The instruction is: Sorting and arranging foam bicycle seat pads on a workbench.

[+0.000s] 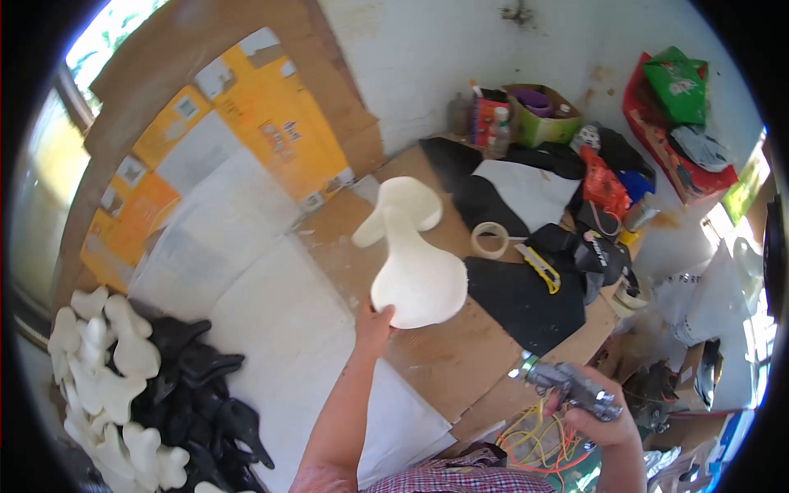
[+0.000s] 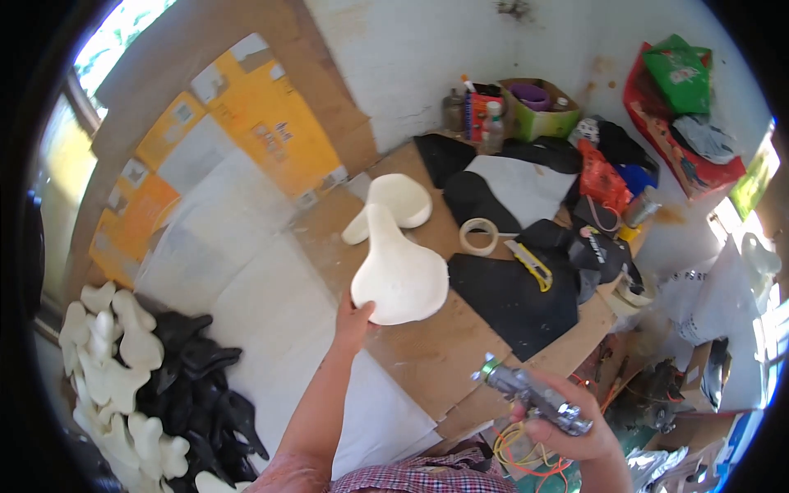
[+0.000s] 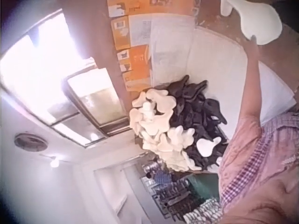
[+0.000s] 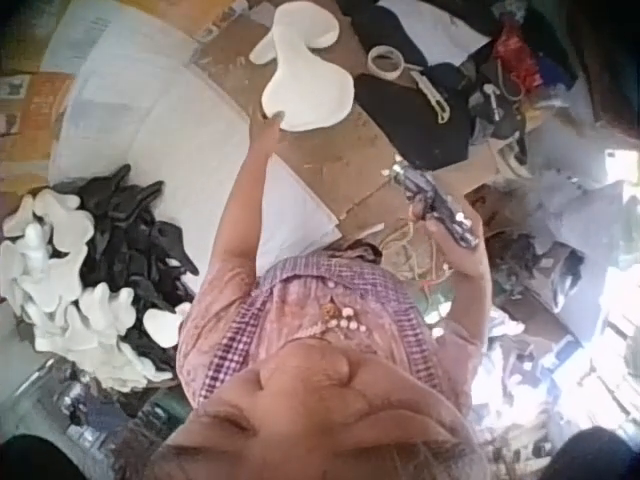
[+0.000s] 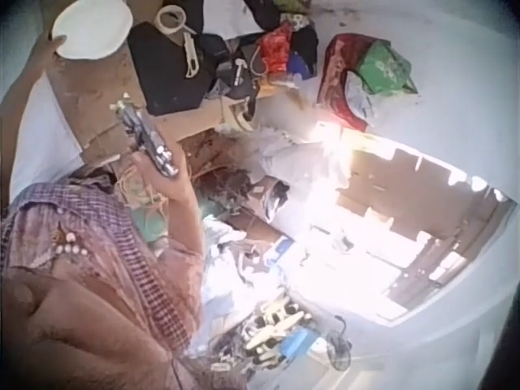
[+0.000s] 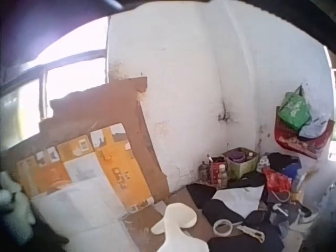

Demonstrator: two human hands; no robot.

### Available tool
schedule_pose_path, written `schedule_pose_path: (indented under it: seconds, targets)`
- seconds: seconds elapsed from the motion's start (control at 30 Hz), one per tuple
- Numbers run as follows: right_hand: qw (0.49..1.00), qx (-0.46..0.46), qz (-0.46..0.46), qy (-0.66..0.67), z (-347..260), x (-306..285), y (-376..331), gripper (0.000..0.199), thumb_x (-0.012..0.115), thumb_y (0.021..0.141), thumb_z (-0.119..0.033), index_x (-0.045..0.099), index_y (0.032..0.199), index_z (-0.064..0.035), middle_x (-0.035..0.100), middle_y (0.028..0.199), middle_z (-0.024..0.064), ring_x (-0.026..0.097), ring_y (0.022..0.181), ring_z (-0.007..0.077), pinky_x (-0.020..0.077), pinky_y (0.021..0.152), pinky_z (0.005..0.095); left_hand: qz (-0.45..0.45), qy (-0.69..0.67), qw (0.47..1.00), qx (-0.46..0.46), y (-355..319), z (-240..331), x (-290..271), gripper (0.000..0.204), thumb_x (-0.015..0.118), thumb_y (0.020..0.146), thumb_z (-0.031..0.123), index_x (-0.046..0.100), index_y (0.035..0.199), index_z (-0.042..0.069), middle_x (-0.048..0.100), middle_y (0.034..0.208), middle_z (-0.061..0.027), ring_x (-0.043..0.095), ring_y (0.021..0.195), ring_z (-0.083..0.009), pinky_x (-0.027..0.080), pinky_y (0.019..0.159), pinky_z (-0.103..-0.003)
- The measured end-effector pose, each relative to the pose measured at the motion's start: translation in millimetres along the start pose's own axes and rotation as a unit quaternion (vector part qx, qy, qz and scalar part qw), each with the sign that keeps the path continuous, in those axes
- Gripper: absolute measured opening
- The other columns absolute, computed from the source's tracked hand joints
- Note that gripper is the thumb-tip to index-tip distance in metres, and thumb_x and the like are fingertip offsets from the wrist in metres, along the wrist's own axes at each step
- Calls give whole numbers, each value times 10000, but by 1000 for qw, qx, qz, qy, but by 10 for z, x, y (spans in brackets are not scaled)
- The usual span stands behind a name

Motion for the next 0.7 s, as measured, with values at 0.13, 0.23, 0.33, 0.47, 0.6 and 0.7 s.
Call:
schedule_pose_path:
  seconds: [0.13, 0.23, 0.33, 0.47, 0.6, 0.7]
  targets:
    - [997, -79, -13, 9, -106, 404, 57, 655, 727, 783, -227, 438, 1288, 76, 627, 934, 120, 609, 803, 188, 500, 747, 312, 146, 48, 988, 34, -575, 59, -889, 562, 582, 847, 75, 354, 1360, 80, 503, 1161, -139, 599, 902, -199, 545, 576, -285]
    - [996, -83, 37, 23, -178, 743, -83, 625, 728, 770, -199, 463, 1267, 72, 618, 857, 111, 591, 738, 165, 498, 701, 304, 181, 49, 981, 41, -911, -27, -1324, 582, 588, 844, 75, 349, 1374, 94, 510, 1123, -133, 601, 866, -197, 544, 564, -282]
    - [995, -42, -59, -65, -223, 996, -228, 588, 722, 762, -158, 487, 1250, 69, 618, 839, 99, 587, 741, 145, 487, 691, 282, 205, 4, 978, 25, -1160, -182, -1700, 574, 588, 839, 78, 364, 1367, 100, 514, 1132, -142, 606, 864, -204, 547, 564, -281]
    - [988, 1, -96, -120, -159, 1205, -391, 524, 699, 755, -135, 528, 1203, 77, 617, 836, 83, 590, 760, 131, 476, 687, 275, 230, 38, 972, 14, -1319, -434, -2138, 600, 605, 820, 76, 360, 1367, 97, 569, 1060, -153, 625, 777, -219, 554, 533, -303]
    - [998, -63, -25, -1, -152, 1142, -333, 541, 691, 755, -141, 498, 1213, 73, 624, 855, 98, 606, 760, 152, 492, 715, 304, 284, -176, 942, 27, -1314, -435, -3294, 415, 603, 841, 202, 476, 1197, 30, 600, 963, -120, 632, 837, -242, 568, 650, -421]
    - [998, -64, -23, -10, -14, 982, -45, 454, 680, 775, -144, 507, 1148, 50, 622, 881, 91, 607, 798, 153, 492, 716, 305, 337, -338, 805, 353, -1453, 466, -4111, 452, 502, 943, 313, 385, 1232, -14, 363, 1348, -213, 534, 1096, -362, 509, 908, -482]
Point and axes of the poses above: each hand's wrist, its own y-axis towards the middle knuckle, its own x-axis out of the palm, z = x × y, the point moved 1 cm from there along y, towards the middle knuckle
